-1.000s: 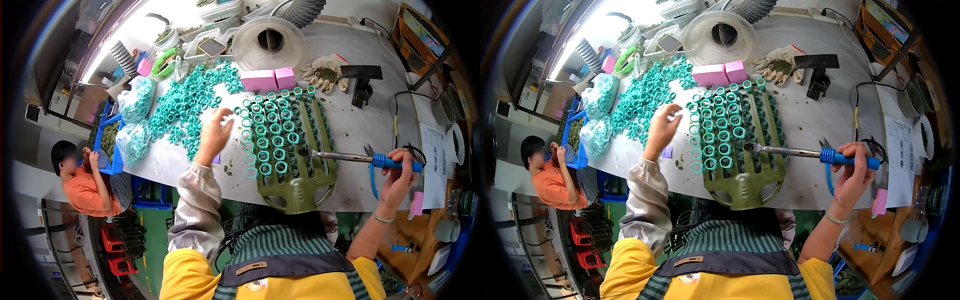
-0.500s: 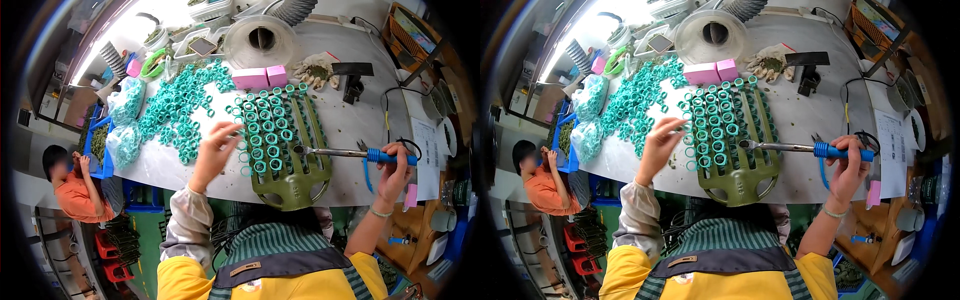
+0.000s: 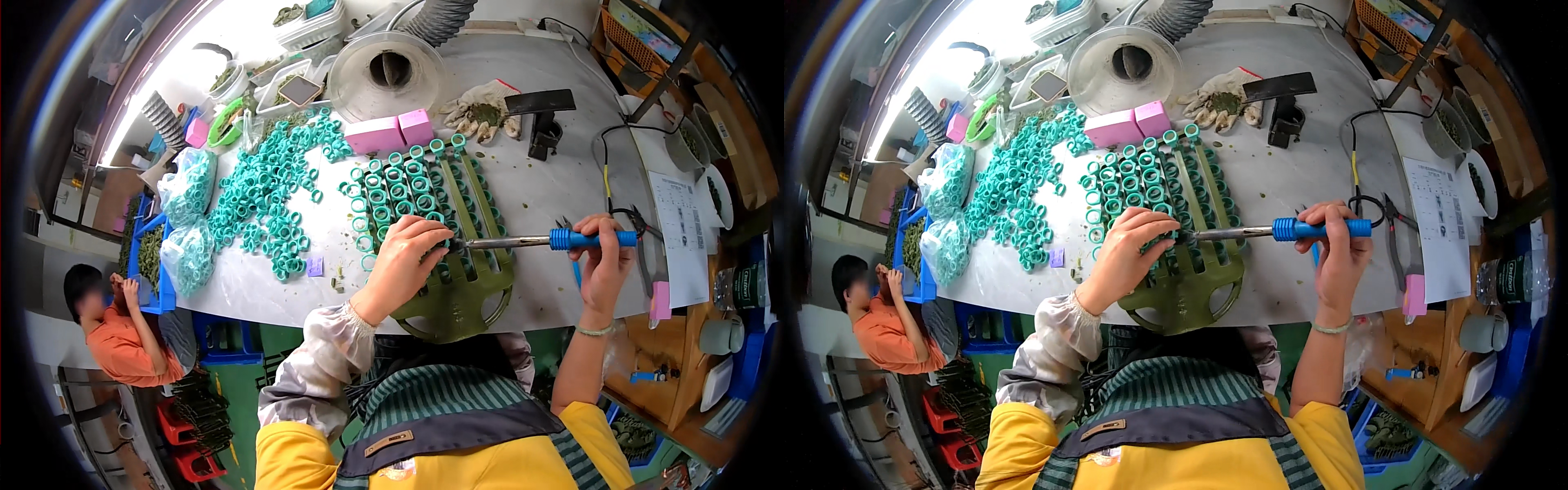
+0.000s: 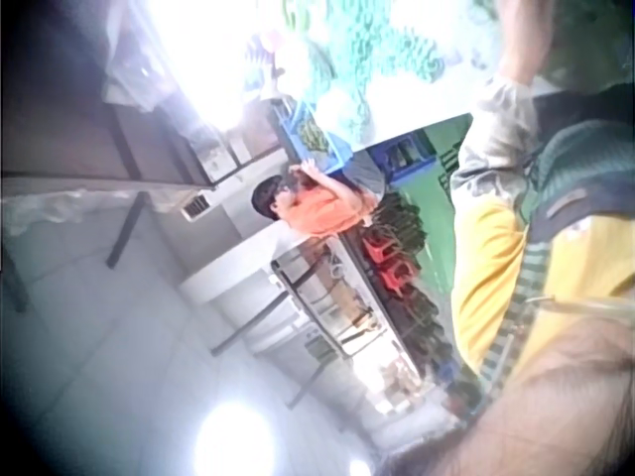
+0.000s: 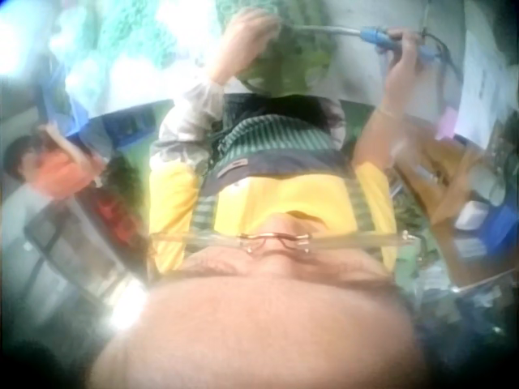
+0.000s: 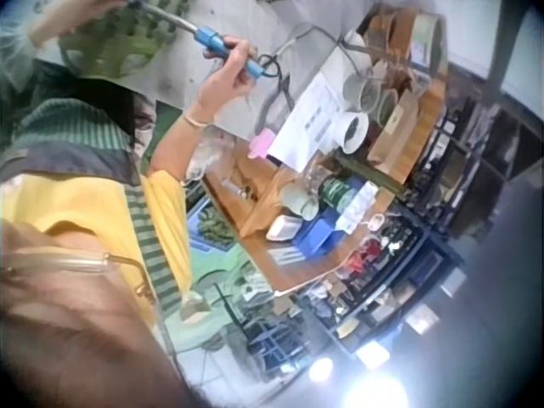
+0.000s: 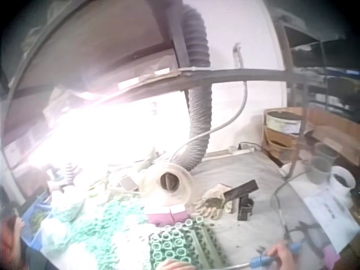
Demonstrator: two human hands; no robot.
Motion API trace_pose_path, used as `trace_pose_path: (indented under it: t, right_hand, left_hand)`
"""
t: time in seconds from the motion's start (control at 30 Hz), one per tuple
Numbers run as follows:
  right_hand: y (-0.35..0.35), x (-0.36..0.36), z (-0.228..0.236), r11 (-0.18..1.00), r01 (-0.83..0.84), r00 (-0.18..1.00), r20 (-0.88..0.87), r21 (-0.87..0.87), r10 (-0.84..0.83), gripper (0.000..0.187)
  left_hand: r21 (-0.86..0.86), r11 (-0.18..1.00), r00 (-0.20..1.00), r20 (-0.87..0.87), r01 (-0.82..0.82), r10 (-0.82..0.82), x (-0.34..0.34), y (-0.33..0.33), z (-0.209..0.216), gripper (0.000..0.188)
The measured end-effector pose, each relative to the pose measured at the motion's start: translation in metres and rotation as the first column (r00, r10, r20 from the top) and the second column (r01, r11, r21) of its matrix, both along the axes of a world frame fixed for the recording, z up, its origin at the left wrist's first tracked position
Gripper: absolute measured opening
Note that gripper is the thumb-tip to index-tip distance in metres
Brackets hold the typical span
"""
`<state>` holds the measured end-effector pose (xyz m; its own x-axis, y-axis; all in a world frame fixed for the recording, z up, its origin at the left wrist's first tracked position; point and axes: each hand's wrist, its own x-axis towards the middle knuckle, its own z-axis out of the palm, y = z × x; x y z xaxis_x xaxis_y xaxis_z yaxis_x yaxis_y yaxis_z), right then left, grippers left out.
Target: The person is placing green plastic rings into a green plastic frame by hand and using a heat tool to fuse the edges. They then lift the frame and use a pair of snips to trim a portion of the plastic.
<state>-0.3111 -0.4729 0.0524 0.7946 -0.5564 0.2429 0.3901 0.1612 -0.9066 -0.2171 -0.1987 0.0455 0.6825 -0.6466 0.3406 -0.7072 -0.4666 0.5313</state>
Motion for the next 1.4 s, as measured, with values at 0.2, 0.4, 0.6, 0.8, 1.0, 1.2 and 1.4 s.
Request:
trace_pose_path:
  t: [0.2, 0.4, 0.6, 0.8, 1.0, 1.2, 1.4]
  right_hand:
    - [-0.023, -0.015, 0.01, 0.996, 0.077, 0.997, 0.031, -0.047, -0.076, 0.026]
    - [-0.03, -0.019, 0.008, 0.996, 0.086, 0.996, 0.015, -0.027, -0.086, 0.026]
    - [-0.025, -0.019, 0.01, 0.996, 0.077, 0.997, 0.005, -0.041, -0.077, 0.026]
    - [-0.023, -0.021, 0.015, 0.993, 0.09, 0.996, -0.001, -0.079, -0.09, 0.027]
    - [-0.02, -0.023, 0.017, 0.994, 0.085, 0.996, 0.006, -0.063, -0.085, 0.027]
    - [-0.024, -0.03, 0.021, 0.992, 0.088, 0.996, 0.011, -0.088, -0.088, 0.026]
    - [-0.02, -0.031, 0.022, 0.991, 0.095, 0.995, 0.009, -0.095, -0.095, 0.026]
  left_hand:
    - [0.047, 0.997, 0.998, -0.003, 0.066, -0.066, 0.003, 0.003, 0.001, 0.03]
    - [-0.083, 0.907, 0.904, -0.16, -0.413, 0.397, 0.051, 0.099, -0.006, 0.021]
    - [0.485, 0.521, 0.708, 0.404, -0.703, 0.579, 0.053, 0.185, -0.048, 0.029]
    - [0.338, 0.761, 0.813, 0.023, -0.554, 0.581, 0.046, 0.187, -0.049, 0.034]
    - [0.249, 0.759, 0.783, -0.005, -0.602, 0.623, 0.037, 0.175, -0.033, 0.033]
    - [-0.001, 0.809, 0.722, -0.451, -0.588, 0.524, 0.01, 0.12, 0.031, 0.015]
    - [-0.228, 0.962, 0.867, -0.497, -0.148, 0.016, -0.031, 0.055, 0.039, 0.032]
